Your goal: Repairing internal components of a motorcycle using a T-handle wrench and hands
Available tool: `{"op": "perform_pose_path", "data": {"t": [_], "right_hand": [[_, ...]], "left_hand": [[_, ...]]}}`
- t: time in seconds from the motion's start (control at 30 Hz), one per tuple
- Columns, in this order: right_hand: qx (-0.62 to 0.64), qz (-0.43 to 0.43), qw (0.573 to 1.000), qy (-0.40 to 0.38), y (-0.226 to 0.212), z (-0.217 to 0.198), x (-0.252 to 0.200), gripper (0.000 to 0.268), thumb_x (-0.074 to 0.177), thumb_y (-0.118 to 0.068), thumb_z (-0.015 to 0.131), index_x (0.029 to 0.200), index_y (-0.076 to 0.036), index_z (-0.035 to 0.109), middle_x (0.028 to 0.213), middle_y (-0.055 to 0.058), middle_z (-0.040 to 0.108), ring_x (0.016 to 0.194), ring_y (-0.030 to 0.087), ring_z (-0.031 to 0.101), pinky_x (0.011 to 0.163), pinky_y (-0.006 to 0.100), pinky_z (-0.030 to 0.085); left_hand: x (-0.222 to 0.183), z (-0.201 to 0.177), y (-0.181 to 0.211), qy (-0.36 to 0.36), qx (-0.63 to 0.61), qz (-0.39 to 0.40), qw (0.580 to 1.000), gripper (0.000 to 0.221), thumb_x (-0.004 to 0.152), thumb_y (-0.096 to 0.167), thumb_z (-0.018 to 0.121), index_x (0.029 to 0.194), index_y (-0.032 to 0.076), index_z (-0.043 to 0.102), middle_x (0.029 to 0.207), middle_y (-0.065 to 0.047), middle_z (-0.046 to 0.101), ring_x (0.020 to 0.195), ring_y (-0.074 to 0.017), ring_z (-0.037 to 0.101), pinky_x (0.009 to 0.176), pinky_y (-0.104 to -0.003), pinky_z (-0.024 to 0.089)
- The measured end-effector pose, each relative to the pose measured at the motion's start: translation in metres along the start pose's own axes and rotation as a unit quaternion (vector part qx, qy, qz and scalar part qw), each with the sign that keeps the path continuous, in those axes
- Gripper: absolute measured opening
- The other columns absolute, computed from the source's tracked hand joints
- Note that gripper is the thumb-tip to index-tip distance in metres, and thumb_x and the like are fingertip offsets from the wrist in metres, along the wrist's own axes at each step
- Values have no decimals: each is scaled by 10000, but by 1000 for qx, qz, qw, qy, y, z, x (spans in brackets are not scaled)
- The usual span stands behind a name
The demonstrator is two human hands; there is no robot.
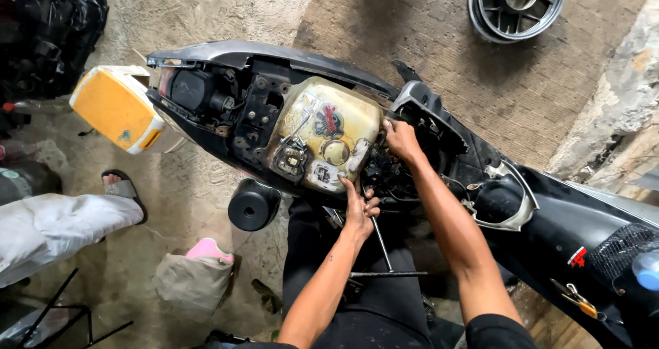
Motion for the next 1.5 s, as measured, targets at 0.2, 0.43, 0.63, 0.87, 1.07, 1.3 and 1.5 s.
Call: {"op": "perform_pose_path", "data": {"t": [0.2, 0.43, 0.63, 0.87, 1.07, 1.3, 1.5], "right_hand": [[279, 129, 951, 23, -25, 12, -30, 469, 1057, -333, 511, 1087, 107, 673, 886, 234, 676, 767, 333, 688, 571, 478, 595], [-31, 63, 997, 27, -32, -7, -24, 544, 1068, -465, 404, 1157, -18, 703, 1111, 321, 702, 1112, 502, 660, 919, 600, 546], [-187, -17, 981, 48, -52, -6, -40, 306, 1079, -240, 418, 1115, 18, 578, 1119, 258, 623, 984, 556, 690, 863, 625, 584], [-148, -46, 986, 55, -48, -15, -55, 434, 1091, -393, 405, 1149, 0, 579, 1155, 256, 613, 1023, 574, 657, 865, 671, 559], [-29, -22, 997, 72, -24, -14, -48, 486, 1086, -503, 489, 1181, -47, 627, 1130, 222, 648, 1088, 492, 660, 892, 594, 550], [246, 21, 967, 61, 41, 17, -56, 593, 1110, -528, 541, 1279, 36, 610, 1022, 231, 695, 876, 296, 724, 721, 381, 604], [253, 12, 967, 37, 53, 17, -113, 398, 1060, -342, 633, 1248, 7, 663, 1002, 232, 698, 842, 293, 732, 678, 376, 615]], "left_hand": [[-7, 6, 2, -6, 23, 4, 1000, 905, 796, 952, 363, 1524, 414, 373, 860, 34, 330, 522, -13, 346, 350, -59, 211], [-5, 2, 2, -3, 38, 6, 999, 919, 803, 952, 351, 1533, 395, 356, 852, 35, 340, 526, -8, 343, 352, -58, 210], [-16, 6, 2, -14, 75, 8, 997, 940, 816, 950, 283, 1563, 381, 327, 856, 32, 342, 522, -3, 336, 343, -57, 217], [-33, 21, -16, -52, 164, 9, 985, 744, 911, 826, 440, 1451, 314, 464, 825, 12, 369, 519, 0, 364, 333, -47, 228], [-36, 13, -23, -58, 172, -11, 983, 670, 965, 663, 616, 1530, 352, 432, 806, 2, 371, 508, -13, 362, 332, -55, 238], [-47, 5, -21, -67, 207, -21, 976, 677, 992, 465, 644, 1590, 368, 344, 815, 0, 363, 519, -17, 352, 353, -60, 223], [-50, 2, -28, -42, 174, -29, 983, 644, 985, 379, 658, 1569, 372, 386, 818, -10, 363, 520, -32, 353, 355, -74, 221]]}}
Point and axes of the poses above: each hand's wrist, its own x-axis towards the middle knuckle, its own z-axis out of the palm, y = z × x, the point moved 4 cm from there along x, towards the middle knuckle
